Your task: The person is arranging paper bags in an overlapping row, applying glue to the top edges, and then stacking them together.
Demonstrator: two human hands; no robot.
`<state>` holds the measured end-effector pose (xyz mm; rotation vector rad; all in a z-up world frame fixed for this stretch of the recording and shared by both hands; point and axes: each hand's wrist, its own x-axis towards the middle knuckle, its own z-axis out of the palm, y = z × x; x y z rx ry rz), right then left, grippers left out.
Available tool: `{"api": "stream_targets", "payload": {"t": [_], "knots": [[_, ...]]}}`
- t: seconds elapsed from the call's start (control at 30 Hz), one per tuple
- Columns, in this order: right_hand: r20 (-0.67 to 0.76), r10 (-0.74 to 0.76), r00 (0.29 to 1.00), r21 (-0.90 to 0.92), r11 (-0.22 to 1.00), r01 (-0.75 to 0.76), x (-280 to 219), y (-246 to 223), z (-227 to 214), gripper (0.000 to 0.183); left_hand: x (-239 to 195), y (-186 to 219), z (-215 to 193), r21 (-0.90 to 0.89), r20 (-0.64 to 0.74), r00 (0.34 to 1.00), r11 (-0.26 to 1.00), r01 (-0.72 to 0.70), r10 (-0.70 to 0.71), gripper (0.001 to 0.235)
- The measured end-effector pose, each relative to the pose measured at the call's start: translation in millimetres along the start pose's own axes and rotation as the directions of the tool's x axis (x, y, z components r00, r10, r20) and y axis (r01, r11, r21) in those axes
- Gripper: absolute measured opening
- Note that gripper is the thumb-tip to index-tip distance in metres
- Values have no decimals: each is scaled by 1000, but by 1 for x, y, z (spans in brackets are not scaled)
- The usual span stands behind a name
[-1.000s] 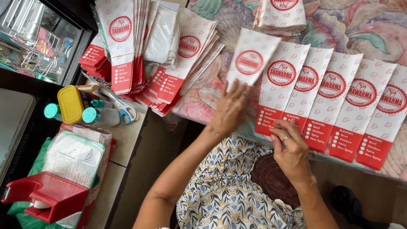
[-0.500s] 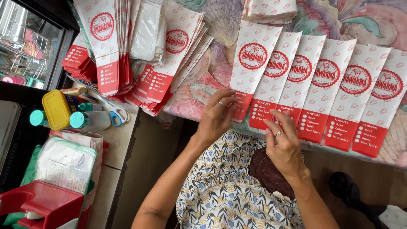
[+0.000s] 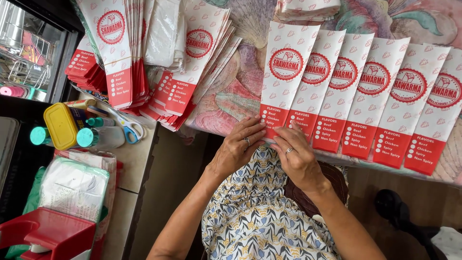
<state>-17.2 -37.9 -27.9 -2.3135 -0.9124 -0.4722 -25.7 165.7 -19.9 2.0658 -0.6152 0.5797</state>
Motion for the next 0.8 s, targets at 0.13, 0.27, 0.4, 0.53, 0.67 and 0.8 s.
{"api": "stream_targets", "payload": {"t": [0.13, 0.27, 0.4, 0.53, 0.67, 0.8], "knots": [[-33, 6, 999, 48, 999, -4, 6, -1, -2, 15, -1, -4, 3, -14, -33, 999, 1000, -10, 9, 18], [-34, 62, 997, 101, 993, -59, 12, -3, -7, 8, 0, -3, 7, -50, -69, 997, 998, 43, -46, 13], [-58, 155, 986, 140, 979, -146, 16, -2, -6, 8, 8, 7, 12, -87, -137, 972, 980, 180, -191, 8], [-62, 264, 963, 212, 946, -246, 24, -10, -13, 9, 13, 12, 16, -126, -175, 935, 949, 290, -309, 10], [6, 309, 951, 296, 908, -297, 32, -12, -21, 9, 8, 1, 15, -172, -130, 902, 906, 388, -411, 21], [54, 310, 949, 252, 916, -314, 33, -13, -25, 7, 8, -21, -1, 138, -272, 933, 949, 283, -238, 27]]}}
